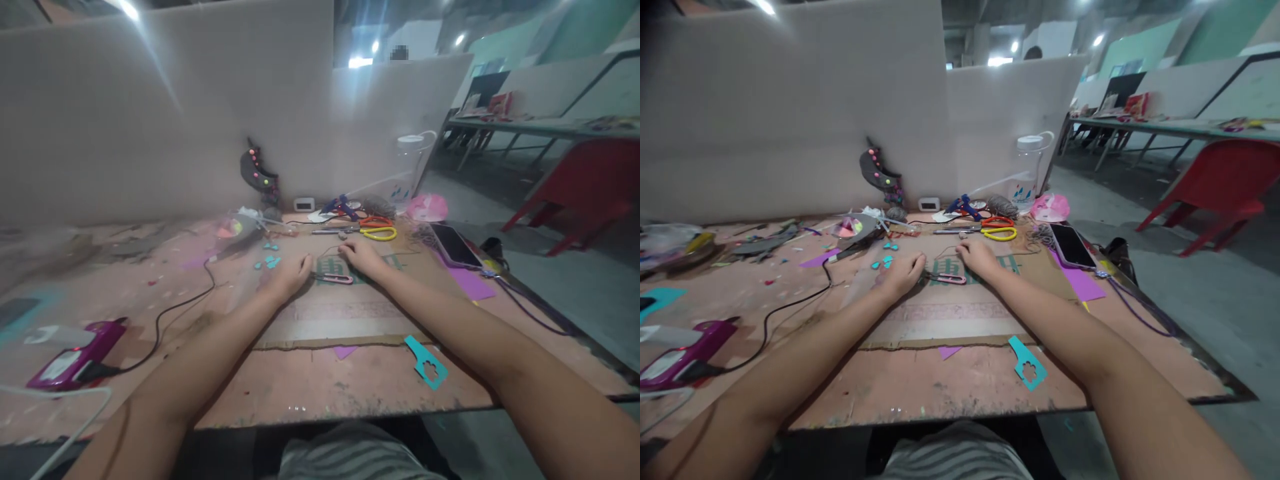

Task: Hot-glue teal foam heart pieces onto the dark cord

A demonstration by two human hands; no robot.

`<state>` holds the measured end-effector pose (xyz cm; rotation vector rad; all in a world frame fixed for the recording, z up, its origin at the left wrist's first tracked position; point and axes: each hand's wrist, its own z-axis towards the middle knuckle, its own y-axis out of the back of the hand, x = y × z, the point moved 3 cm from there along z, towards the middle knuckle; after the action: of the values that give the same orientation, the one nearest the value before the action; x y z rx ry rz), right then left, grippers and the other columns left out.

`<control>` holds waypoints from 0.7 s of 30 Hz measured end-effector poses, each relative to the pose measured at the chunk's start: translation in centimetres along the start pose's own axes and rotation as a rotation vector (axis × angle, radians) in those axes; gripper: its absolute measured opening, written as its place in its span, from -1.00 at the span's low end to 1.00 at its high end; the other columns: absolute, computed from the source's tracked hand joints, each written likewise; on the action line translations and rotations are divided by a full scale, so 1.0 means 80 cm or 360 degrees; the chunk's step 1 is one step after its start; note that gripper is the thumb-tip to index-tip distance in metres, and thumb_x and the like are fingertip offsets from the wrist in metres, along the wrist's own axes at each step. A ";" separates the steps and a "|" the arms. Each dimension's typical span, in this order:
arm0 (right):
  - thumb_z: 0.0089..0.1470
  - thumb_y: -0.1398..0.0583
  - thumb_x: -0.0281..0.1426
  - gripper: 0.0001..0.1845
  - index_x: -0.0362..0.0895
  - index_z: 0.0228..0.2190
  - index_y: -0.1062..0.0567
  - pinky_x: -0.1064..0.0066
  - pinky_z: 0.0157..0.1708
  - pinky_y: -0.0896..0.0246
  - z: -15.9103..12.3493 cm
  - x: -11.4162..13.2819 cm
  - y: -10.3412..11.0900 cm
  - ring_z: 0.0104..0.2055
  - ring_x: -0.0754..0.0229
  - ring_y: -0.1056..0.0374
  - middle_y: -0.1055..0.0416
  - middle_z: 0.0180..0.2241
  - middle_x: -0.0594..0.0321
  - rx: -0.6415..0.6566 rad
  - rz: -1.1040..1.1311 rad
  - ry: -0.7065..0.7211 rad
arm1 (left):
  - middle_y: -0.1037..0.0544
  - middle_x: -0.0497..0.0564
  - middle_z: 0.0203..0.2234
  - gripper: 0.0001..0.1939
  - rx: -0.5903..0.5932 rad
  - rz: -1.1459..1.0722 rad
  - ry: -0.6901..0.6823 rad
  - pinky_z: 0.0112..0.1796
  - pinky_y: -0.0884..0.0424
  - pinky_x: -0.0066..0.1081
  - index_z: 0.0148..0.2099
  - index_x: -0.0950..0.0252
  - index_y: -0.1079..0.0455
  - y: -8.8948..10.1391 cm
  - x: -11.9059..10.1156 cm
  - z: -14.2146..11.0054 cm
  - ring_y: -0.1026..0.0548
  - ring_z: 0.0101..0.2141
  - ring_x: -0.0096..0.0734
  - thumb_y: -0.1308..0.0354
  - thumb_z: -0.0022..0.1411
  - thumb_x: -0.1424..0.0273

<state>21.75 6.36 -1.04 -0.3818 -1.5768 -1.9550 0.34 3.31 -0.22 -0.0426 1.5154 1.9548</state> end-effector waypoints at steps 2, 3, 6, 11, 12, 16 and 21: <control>0.22 -0.11 -0.34 -0.72 -0.17 -0.24 -0.61 0.36 -0.11 -0.22 0.008 -0.014 0.005 -0.15 0.06 -0.43 -0.59 -0.21 0.06 -0.0030 -0.0043 -0.0038 | -0.40 -0.02 -0.54 -0.63 0.0054 0.0006 0.0001 -0.41 -0.08 -0.38 -0.46 0.24 -0.28 -0.001 -0.003 -0.002 -0.34 -0.44 -0.33 0.15 0.35 0.25; 0.22 -0.11 -0.34 -0.72 -0.17 -0.25 -0.61 0.36 -0.11 -0.22 0.011 -0.018 0.007 -0.15 0.06 -0.43 -0.59 -0.21 0.06 -0.0045 -0.0059 -0.0045 | -0.38 -0.03 -0.56 -0.62 0.0086 0.0000 0.0002 -0.42 -0.07 -0.38 -0.49 0.24 -0.26 -0.001 -0.005 -0.002 -0.34 -0.45 -0.34 0.13 0.34 0.24; 0.20 -0.12 -0.34 -0.73 -0.17 -0.24 -0.61 0.35 -0.12 -0.22 0.014 -0.025 0.006 -0.16 0.06 -0.42 -0.58 -0.20 0.07 -0.0081 -0.0093 -0.0037 | -0.27 -0.07 -0.64 -0.54 0.0201 -0.0050 0.0024 -0.44 -0.05 -0.39 -0.57 0.26 -0.21 0.009 -0.009 0.002 -0.30 -0.51 -0.39 0.14 0.34 0.19; 0.18 -0.13 -0.33 -0.73 -0.16 -0.24 -0.60 0.37 -0.14 -0.21 0.016 -0.029 -0.001 -0.18 0.08 -0.42 -0.57 -0.23 0.09 -0.0108 -0.0123 -0.0030 | -0.33 -0.06 -0.65 -0.46 0.0425 -0.0154 0.0092 -0.46 -0.16 -0.43 -0.58 0.28 -0.31 0.079 -0.001 0.018 -0.32 -0.54 -0.41 0.11 0.31 0.06; 0.18 -0.13 -0.33 -0.73 -0.16 -0.24 -0.60 0.37 -0.15 -0.21 0.017 -0.030 -0.002 -0.19 0.08 -0.42 -0.57 -0.24 0.10 -0.0109 -0.0126 -0.0035 | -0.40 -0.05 -0.61 -0.47 0.0477 -0.0164 0.0106 -0.45 -0.20 -0.44 -0.53 0.29 -0.39 0.098 0.004 0.019 -0.36 -0.52 -0.40 0.09 0.30 0.05; 0.17 -0.12 -0.32 -0.72 -0.16 -0.25 -0.60 0.36 -0.22 -0.21 0.018 -0.030 -0.001 -0.27 0.08 -0.41 -0.57 -0.31 0.10 -0.0111 -0.0132 -0.0051 | -0.51 -0.03 -0.53 -0.55 0.0432 -0.0067 0.0225 -0.39 -0.27 -0.46 -0.41 0.26 -0.54 0.164 0.039 0.019 -0.43 -0.45 -0.37 0.00 0.24 0.07; 0.15 -0.12 -0.32 -0.72 -0.17 -0.28 -0.60 0.36 -0.28 -0.20 0.018 -0.028 0.001 -0.32 0.08 -0.39 -0.56 -0.35 0.10 -0.0111 -0.0139 -0.0049 | -0.58 -0.01 -0.50 -0.72 0.0379 0.0045 0.0315 -0.37 -0.29 -0.45 -0.32 0.25 -0.59 0.168 0.086 0.019 -0.46 -0.42 -0.31 -0.19 0.09 0.17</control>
<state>23.38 8.32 -1.86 -0.3786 -1.5715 -2.0843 -11.30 6.34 8.96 -0.1155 1.8787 1.8219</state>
